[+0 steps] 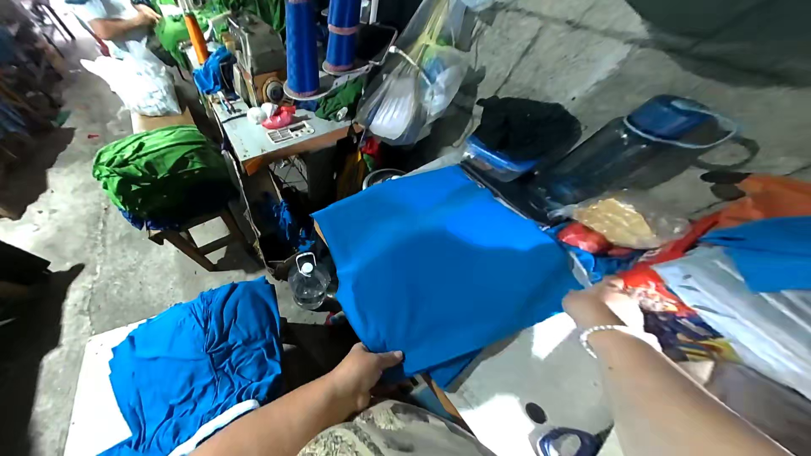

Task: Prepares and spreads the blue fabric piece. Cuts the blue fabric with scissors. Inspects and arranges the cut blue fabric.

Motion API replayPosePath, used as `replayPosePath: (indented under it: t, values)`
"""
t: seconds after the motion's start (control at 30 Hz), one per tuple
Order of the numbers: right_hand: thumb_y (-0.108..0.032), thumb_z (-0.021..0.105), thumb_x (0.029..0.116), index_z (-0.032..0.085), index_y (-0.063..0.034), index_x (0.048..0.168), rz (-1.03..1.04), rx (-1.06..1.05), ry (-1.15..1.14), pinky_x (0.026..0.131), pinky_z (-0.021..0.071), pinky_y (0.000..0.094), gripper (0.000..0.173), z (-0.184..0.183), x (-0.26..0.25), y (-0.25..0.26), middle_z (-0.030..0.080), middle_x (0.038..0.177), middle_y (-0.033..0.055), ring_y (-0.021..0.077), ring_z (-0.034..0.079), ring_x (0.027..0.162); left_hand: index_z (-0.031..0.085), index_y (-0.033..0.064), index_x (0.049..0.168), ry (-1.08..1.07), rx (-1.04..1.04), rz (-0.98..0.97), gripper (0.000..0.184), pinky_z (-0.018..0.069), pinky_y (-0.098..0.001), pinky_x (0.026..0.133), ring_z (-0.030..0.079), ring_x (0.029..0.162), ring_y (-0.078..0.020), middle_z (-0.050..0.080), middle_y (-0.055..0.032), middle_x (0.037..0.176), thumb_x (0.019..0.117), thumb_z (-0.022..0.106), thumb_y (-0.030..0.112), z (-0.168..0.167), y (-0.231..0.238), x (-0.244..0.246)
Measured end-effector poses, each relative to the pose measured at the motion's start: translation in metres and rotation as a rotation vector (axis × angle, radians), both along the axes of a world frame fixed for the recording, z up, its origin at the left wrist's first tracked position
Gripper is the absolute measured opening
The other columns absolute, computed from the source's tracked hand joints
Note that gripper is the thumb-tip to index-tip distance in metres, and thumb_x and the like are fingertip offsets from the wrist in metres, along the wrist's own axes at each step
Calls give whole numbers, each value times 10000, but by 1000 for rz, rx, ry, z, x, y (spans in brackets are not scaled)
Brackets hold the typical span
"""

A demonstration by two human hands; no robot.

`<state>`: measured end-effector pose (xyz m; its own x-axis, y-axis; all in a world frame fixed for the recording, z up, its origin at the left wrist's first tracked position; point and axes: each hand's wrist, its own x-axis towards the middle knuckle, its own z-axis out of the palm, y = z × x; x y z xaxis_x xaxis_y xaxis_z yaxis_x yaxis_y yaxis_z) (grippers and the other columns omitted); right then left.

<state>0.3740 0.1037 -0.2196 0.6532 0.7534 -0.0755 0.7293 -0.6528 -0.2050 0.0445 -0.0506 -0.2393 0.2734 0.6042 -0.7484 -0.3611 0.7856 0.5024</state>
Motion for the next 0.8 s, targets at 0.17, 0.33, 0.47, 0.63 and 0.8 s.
replayPosePath:
  t: [0.17, 0.33, 0.47, 0.63, 0.8]
  values:
    - [-103, 570, 1032, 538, 93, 1388, 525, 206, 29, 1093, 317, 734, 408, 41, -60, -31, 472, 1406, 421, 611, 406, 1353, 509, -3, 1320, -35, 7, 3, 333, 586, -349, 828, 691, 945, -201, 676, -133, 1089, 1018, 614, 92, 1, 1, -7]
    - [-195, 716, 940, 753, -18, 1119, 1219, 240, 68, 920, 512, 664, 254, 4, -128, -123, 677, 1182, 249, 482, 612, 1174, 570, -11, 1238, -70, 73, 44, 228, 602, -346, 807, 713, 883, -188, 707, -116, 992, 1048, 568, 113, -7, -6, -11]
    - [-282, 507, 994, 773, -87, 953, 1209, 401, -50, 801, 580, 520, 333, -27, -109, -197, 744, 974, 129, 345, 714, 966, 574, -4, 1163, -98, 79, 34, 139, 593, -320, 758, 703, 807, -169, 699, -94, 920, 1063, 499, 56, -8, -9, -17]
    - [-197, 577, 983, 707, 72, 1130, 823, 198, -104, 899, 501, 659, 333, -6, -59, -260, 673, 1081, 330, 545, 646, 1025, 572, 65, 1217, -98, 77, -6, 205, 571, -289, 706, 688, 784, -162, 693, -91, 927, 1087, 484, 197, -9, -10, -16]
    - [-242, 588, 976, 655, 58, 1293, 662, 143, -205, 815, 475, 735, 442, -25, -64, -276, 625, 1220, 375, 645, 575, 1094, 600, 74, 1199, 90, 13, -57, 257, 511, -235, 594, 629, 675, -121, 661, -74, 858, 1010, 653, 241, -6, -2, 6]
